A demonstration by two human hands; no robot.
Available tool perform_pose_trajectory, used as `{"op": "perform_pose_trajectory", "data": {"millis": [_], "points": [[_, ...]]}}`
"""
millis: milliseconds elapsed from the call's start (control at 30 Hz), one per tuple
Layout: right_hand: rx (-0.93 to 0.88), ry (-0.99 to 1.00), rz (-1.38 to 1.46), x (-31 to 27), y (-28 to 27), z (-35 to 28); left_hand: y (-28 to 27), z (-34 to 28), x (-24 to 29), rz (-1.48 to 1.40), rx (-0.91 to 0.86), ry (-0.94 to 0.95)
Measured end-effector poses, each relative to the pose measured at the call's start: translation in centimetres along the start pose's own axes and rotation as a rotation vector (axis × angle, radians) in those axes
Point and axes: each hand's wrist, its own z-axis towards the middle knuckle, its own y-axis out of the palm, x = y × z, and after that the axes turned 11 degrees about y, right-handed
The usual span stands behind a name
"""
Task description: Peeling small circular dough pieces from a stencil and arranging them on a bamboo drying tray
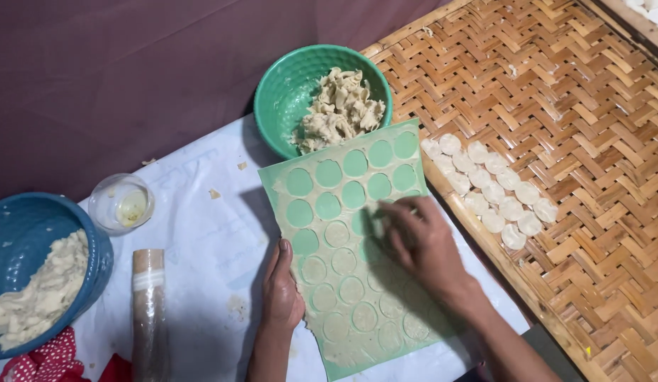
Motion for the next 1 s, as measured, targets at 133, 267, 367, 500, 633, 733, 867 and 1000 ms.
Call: {"op": "perform_pose_trajectory", "data": {"millis": [133, 267, 367, 500, 633, 733, 867, 1000], "points": [[-0.09, -0.133, -0.135, -1.6, 3.6, -1.6, -0.4, 0.1, -0.3, 0.001, 0.055, -0.018], [-0.13, -0.146, -0.252, -2.7, 3.9, -1.5, -1.1, 0.4, -1.0, -0.001, 0.052, -0.014], [-0.097, -0.156, -0.224, -2.7, 4.3, -1.6, -1.2, 0.4, -1.1, 0.017, 0.048, -0.014], [-0.088, 0.023, 0.051, -3.8, 3.9, 0.2, -1.0, 0.3, -1.1, 0.037, 0.018, 0.021], [-0.164, 0.086, 0.074, -4.0, 3.9, 0.1, -1.2, 0.4, -1.2, 0.067, 0.014, 0.011], [-0.282, 0.14, 0.121, -5.2, 2.4, -0.1, -0.8, 0.4, -0.9, 0.067, 0.074, -0.014], [-0.223, 0.137, 0.32, -3.2, 0.3, 0.0, -1.2, 0.4, -1.2, 0.118, 0.059, 0.001], [-0.031, 0.279, 0.219, 0.4, -5.7, 2.2, 0.1, 0.0, -0.3, 0.057, 0.049, -0.021]]}}
